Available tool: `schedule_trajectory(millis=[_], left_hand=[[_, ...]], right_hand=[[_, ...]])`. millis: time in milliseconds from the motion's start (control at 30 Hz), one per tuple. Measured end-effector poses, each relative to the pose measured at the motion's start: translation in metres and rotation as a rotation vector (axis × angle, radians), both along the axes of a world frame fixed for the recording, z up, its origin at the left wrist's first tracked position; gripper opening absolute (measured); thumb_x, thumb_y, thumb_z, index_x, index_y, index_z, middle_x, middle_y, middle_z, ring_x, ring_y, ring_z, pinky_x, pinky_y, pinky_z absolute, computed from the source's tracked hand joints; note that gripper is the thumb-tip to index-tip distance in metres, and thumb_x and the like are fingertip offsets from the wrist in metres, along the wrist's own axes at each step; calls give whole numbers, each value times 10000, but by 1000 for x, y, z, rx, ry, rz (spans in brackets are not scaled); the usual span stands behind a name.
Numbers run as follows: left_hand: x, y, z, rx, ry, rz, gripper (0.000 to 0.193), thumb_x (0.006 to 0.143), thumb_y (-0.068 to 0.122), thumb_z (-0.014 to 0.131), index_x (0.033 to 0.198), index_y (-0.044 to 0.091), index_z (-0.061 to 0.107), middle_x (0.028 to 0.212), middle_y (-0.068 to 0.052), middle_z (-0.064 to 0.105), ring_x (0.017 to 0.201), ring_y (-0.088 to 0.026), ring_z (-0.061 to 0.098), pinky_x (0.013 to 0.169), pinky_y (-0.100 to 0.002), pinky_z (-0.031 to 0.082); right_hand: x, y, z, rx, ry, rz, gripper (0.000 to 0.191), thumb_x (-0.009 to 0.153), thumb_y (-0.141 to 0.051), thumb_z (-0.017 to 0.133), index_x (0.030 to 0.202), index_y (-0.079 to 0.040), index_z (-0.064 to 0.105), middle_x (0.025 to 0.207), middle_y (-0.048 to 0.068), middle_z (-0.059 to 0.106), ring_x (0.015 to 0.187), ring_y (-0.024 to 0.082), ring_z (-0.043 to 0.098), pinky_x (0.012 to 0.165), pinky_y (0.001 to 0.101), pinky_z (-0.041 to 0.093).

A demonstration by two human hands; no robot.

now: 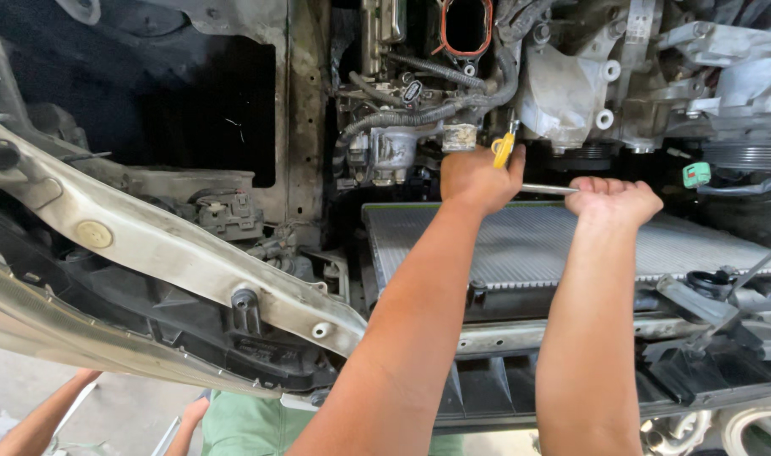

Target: The person works in the open engine bay of a car, using a ratchet wrench with an extension to loosen and tighten bolts on engine components near the front of the engine. They reposition the wrench on fasteners, apply force with both hands, and move between different bolt locations around the engine and mounting brackets.

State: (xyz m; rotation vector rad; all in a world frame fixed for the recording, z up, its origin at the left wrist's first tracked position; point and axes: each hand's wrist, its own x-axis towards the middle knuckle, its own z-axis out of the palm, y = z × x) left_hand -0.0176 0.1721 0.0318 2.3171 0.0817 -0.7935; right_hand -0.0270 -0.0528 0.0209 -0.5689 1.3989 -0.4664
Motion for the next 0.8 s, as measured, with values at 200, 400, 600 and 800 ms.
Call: schedule_trajectory(millis=[200,400,600,800], left_hand=[[1,1,0,-34,-49,50,582,971,548,373,899,143,785,856,-144,763,792,-386,725,741,-497,563],[3,1,2,-40,-45,56,569,958,537,378,884,154,791,848,-144,762,792,-401,720,731,-517,557],[3,1,3,-47,-84,69,574,966,543,375,970,147,791,958,-175,757,870,-413,715,805,-524,542],[2,1,1,-39,-19,69,587,972,555,399,1013,109,779,1024,-180,753,942,-416,706,867,-514,536]], right_hand=[[-2,-4,-2,21,-30,-9,306,913,-298,402,705,-180,211,592,-25,201,492,172,155,510,354,195],[-4,-6,-1,32,-6,-31,348,890,-260,407,660,-209,150,553,-41,157,469,161,118,494,342,181],[-4,-7,-1,30,-29,-37,355,881,-245,420,644,-204,157,549,-39,174,463,157,123,488,333,169],[-6,-5,4,40,-7,-50,366,863,-239,432,637,-210,146,545,-40,168,454,156,115,480,332,159]])
